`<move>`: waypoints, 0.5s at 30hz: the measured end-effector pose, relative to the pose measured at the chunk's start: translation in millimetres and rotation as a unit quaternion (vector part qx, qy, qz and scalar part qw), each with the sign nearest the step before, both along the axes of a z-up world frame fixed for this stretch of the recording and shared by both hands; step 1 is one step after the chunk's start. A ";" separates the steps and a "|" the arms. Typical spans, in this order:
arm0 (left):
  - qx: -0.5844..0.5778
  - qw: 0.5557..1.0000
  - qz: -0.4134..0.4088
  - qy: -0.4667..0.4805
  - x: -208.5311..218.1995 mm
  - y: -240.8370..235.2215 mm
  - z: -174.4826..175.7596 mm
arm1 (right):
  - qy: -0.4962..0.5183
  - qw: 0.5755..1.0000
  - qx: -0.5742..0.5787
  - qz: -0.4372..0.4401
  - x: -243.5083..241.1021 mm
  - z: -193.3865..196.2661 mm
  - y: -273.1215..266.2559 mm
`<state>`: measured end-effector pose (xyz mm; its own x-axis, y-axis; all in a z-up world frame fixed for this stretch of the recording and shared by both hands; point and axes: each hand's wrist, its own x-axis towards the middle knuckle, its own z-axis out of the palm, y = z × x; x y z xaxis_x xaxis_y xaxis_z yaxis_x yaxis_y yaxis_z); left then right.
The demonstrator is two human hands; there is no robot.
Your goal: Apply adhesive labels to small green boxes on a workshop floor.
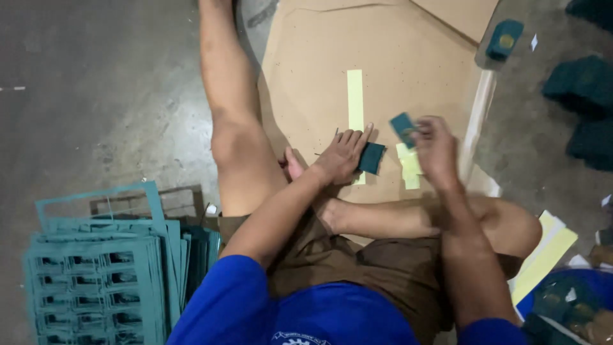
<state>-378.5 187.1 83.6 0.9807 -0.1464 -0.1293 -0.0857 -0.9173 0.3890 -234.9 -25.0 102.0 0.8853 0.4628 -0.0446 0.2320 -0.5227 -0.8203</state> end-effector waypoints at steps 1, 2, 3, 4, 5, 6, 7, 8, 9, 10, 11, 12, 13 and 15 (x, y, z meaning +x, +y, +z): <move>-0.003 1.000 0.003 -0.009 2.1 2.0 1.0 | 0.014 1.000 0.021 0.017 -14.2 10.4 19.2; -0.004 1.000 -0.003 -0.005 4.2 0.4 2.6 | 0.018 1.000 0.020 0.011 -20.8 5.9 23.1; -0.014 1.000 0.008 0.009 5.9 -0.9 4.7 | -0.015 0.999 -0.005 0.036 -27.8 2.0 27.4; -0.023 0.999 0.023 0.022 6.8 -0.6 7.3 | -0.049 0.996 -0.028 0.067 -34.1 -1.8 34.2; -0.022 0.999 0.021 0.025 6.2 -0.6 8.5 | -0.045 0.996 -0.028 0.065 -37.3 -3.4 34.3; -0.033 0.998 0.034 0.032 6.3 -0.2 9.8 | -0.079 0.991 -0.040 0.102 -39.1 -4.5 35.4; -0.044 0.997 0.047 0.039 5.9 0.5 11.4 | -0.111 0.983 -0.052 0.140 -41.4 -5.3 36.7; -0.044 0.997 0.048 0.037 9.1 1.1 9.6 | -0.113 0.982 -0.052 0.140 -36.5 -6.3 36.7; -0.045 0.998 0.045 0.030 11.9 1.6 7.7 | -0.099 0.981 -0.038 0.162 -31.9 -7.3 36.6; -0.047 0.998 0.044 0.027 10.8 1.0 5.8 | -0.082 0.979 -0.023 0.187 -30.6 -8.7 35.8; -0.048 0.997 0.046 0.029 10.0 -0.1 2.6 | -0.080 0.978 -0.024 0.189 -29.7 -6.7 35.1; -0.032 0.998 0.046 0.023 8.6 -1.5 -0.8 | -0.021 0.981 -0.007 0.191 -29.8 -5.0 34.0; -0.016 0.999 0.046 0.018 7.3 -2.9 -4.2 | 0.038 0.981 0.010 0.192 -29.7 -3.4 32.9; -0.006 0.999 0.050 0.017 5.7 -2.8 -5.2 | 0.095 0.979 0.053 0.170 -32.0 -23.3 26.4</move>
